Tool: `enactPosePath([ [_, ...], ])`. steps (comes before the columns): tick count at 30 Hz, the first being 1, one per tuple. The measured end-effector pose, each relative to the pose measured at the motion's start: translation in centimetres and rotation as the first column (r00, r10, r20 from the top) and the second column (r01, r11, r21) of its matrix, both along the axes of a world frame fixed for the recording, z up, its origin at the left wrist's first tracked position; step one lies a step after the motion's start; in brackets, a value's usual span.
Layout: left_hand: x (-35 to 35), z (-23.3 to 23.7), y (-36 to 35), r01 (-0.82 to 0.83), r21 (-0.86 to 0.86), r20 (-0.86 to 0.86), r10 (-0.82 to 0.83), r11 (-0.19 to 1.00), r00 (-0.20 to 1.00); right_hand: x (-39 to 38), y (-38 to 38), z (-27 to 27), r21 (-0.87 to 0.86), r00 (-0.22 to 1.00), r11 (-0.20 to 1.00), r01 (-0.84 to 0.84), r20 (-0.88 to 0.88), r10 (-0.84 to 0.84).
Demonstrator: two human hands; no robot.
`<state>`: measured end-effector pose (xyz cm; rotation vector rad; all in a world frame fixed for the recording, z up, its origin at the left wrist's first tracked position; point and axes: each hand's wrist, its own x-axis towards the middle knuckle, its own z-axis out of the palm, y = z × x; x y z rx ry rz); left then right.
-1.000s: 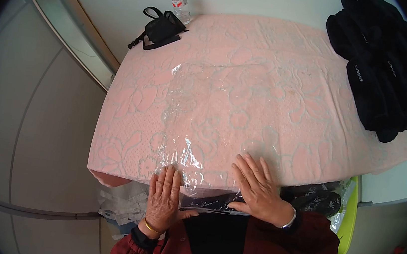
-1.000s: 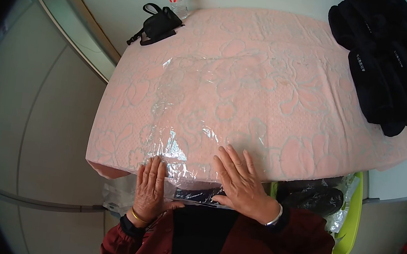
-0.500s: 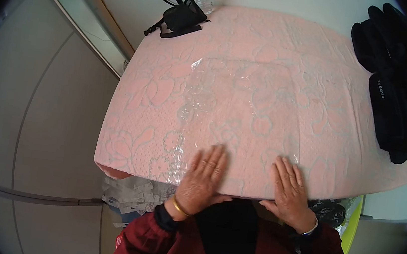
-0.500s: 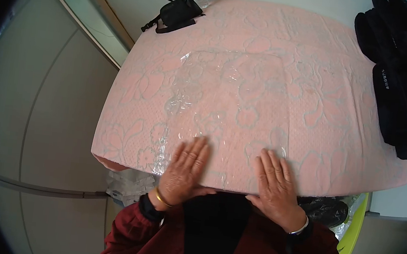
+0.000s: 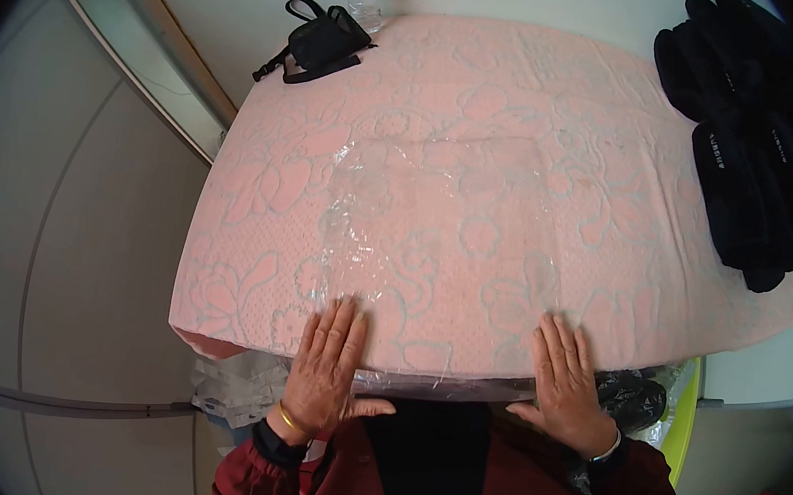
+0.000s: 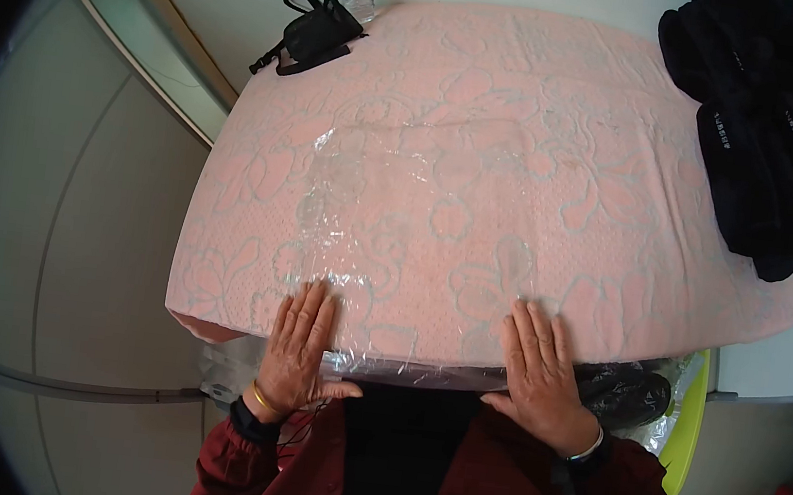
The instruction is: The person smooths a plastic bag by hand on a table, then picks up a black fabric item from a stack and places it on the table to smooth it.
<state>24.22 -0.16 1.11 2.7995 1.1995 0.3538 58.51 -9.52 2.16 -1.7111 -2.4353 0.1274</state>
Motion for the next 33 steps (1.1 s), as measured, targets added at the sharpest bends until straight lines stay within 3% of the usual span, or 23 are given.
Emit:
enactPosePath([
  [7,-0.9,-1.7,-4.0,-0.049,0.027,-0.002,0.049,0.998,0.999,-0.3,-2.9,0.4,0.016,0.999,1.000,-0.001,-0.033,0.002],
  [10,-1.0,-1.1,-3.6,-0.027,0.007,0.005,0.027,1.000,1.000,-0.3,-0.6,0.3,0.137,0.994,0.990,-0.020,-0.100,0.033],
  [15,-1.2,-1.1,-3.4,-0.026,-0.001,-0.011,0.026,1.000,1.000,-2.9,3.5,0.6,0.191,0.982,0.977,-0.094,-0.141,0.122],
  [19,0.3,-0.2,-3.3,-0.057,-0.014,-0.037,0.056,0.998,0.998,-2.8,4.2,-0.6,0.108,0.992,0.992,-0.069,-0.099,0.080],
  [22,6.4,0.0,-2.9,0.023,0.017,-0.020,-0.023,1.000,1.000,-3.0,4.2,-0.5,0.087,0.996,0.994,-0.061,-0.063,0.066],
  [24,10.2,-0.1,-2.4,0.272,-0.005,0.094,-0.271,0.962,0.958,-2.9,4.1,-0.7,0.087,0.996,0.993,-0.076,-0.036,0.080],
  [27,10.3,-0.7,-0.8,0.196,0.000,0.104,-0.195,0.981,0.975,-1.7,3.9,-0.8,0.077,0.996,0.993,-0.090,0.029,0.088],
  [29,9.7,-0.8,0.3,0.161,-0.006,0.113,-0.159,0.987,0.981,-0.6,3.7,-0.3,0.016,0.997,0.998,-0.069,-0.027,0.069],
  [33,3.2,-0.1,2.7,-0.005,-0.011,0.027,0.006,1.000,1.000,1.1,3.9,0.2,-0.049,0.999,0.998,-0.038,-0.036,0.036],
])
